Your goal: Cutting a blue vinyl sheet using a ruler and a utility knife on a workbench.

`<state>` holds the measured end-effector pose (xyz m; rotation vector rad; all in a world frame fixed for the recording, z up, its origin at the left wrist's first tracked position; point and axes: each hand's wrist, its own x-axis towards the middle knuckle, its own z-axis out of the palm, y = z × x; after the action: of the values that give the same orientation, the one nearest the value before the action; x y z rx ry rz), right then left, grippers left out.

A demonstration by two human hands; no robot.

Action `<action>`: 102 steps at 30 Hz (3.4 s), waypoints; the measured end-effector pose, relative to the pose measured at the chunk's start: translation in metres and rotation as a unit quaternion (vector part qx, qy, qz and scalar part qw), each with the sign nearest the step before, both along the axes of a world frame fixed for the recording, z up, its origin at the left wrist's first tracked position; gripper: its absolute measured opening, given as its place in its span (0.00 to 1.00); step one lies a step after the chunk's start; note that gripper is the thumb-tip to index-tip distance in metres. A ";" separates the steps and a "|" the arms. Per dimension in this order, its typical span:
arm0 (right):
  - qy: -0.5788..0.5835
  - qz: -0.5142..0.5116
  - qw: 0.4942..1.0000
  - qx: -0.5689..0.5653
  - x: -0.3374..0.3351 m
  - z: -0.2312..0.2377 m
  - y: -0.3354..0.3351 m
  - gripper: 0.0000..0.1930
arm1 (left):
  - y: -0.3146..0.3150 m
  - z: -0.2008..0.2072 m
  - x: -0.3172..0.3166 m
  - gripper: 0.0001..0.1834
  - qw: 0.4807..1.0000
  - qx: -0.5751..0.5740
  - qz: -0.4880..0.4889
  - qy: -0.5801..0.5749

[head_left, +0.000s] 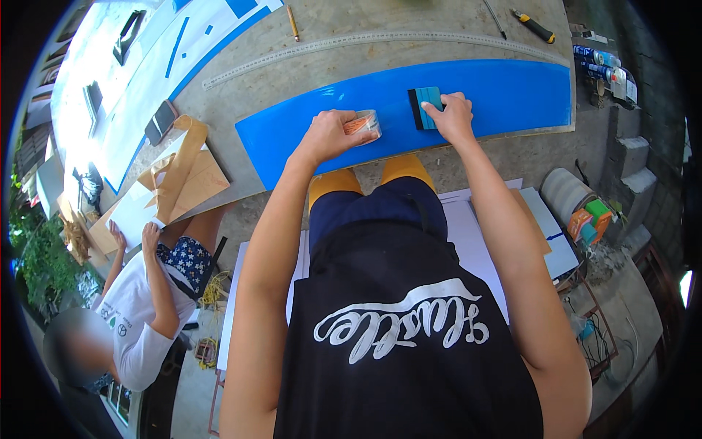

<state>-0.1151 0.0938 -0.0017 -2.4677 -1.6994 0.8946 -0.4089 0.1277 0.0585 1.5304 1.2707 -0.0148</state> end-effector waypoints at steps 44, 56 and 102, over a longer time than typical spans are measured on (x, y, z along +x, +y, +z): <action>0.005 0.013 0.999 -0.029 -0.086 0.014 -0.005 0.22 | -0.014 -0.012 -0.063 0.25 0.998 0.056 0.032 -0.026; 0.027 0.012 0.999 -0.036 -0.117 0.011 -0.009 0.23 | -0.015 -0.009 -0.062 0.28 0.995 0.092 -0.011 -0.027; 0.013 0.016 1.000 0.006 -0.179 0.005 -0.025 0.24 | -0.029 0.005 -0.158 0.27 0.995 0.096 -0.001 0.019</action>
<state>-0.2944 0.0690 0.0036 -2.4167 -1.7341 0.9123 -0.5664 0.0986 0.0634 1.7021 1.3325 0.0799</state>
